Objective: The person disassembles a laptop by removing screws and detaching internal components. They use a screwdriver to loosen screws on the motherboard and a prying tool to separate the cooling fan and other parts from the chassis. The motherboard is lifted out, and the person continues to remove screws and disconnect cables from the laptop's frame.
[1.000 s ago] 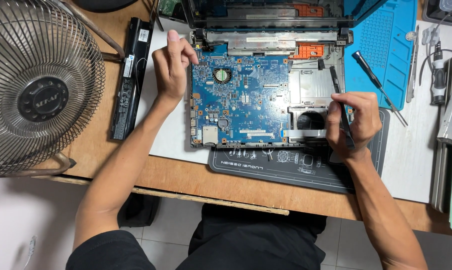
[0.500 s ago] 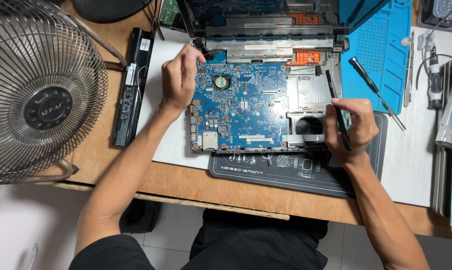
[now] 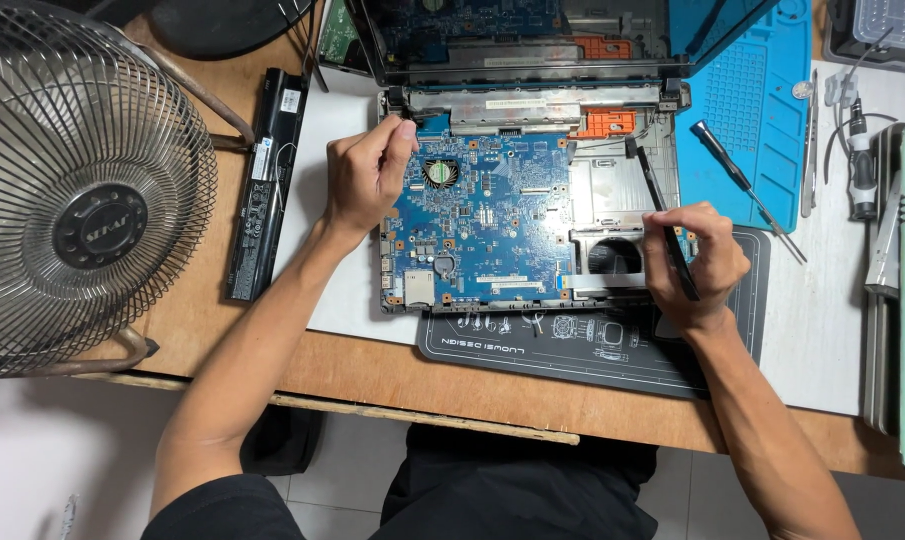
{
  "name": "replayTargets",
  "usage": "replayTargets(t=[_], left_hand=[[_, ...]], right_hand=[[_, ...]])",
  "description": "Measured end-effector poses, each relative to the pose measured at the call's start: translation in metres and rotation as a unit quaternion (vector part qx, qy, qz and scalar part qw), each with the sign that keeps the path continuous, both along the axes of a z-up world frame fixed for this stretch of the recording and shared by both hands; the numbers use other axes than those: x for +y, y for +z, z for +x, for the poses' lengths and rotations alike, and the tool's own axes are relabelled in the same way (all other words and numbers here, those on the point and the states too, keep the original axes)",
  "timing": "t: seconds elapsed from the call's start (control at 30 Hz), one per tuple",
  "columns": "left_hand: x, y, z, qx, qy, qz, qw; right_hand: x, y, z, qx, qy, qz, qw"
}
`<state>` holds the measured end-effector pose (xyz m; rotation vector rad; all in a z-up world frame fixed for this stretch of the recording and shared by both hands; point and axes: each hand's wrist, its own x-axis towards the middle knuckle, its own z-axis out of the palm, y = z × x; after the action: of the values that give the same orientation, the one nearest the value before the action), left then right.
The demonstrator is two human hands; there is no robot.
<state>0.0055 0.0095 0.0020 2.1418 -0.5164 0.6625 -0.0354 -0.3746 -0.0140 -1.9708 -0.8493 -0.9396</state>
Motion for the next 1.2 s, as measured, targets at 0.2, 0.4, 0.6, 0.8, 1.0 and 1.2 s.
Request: replayTargets(t=[0.2, 0.4, 0.6, 0.8, 1.0, 1.2], left_hand=[[-0.002, -0.002, 0.000, -0.013, 0.002, 0.001, 1.000], [0.003, -0.010, 0.002, -0.024, 0.000, 0.012, 1.000], [0.002, -0.005, 0.001, -0.044, 0.007, 0.047, 0.998], [0.002, -0.005, 0.002, -0.045, 0.006, 0.076, 0.996], [0.002, -0.009, -0.001, -0.088, 0.005, 0.120, 0.989], [0.004, -0.006, 0.000, -0.086, -0.018, 0.160, 0.983]], right_hand=[[0.001, 0.000, 0.001, -0.005, -0.004, -0.007, 1.000], [-0.002, -0.002, 0.002, -0.008, -0.010, -0.012, 1.000], [-0.005, -0.003, 0.001, 0.007, -0.006, -0.002, 1.000], [0.002, 0.019, -0.001, -0.005, -0.025, -0.006, 1.000], [0.004, 0.045, -0.006, 0.052, -0.055, 0.023, 0.997], [-0.016, 0.040, 0.004, 0.122, -0.040, 0.095, 0.987]])
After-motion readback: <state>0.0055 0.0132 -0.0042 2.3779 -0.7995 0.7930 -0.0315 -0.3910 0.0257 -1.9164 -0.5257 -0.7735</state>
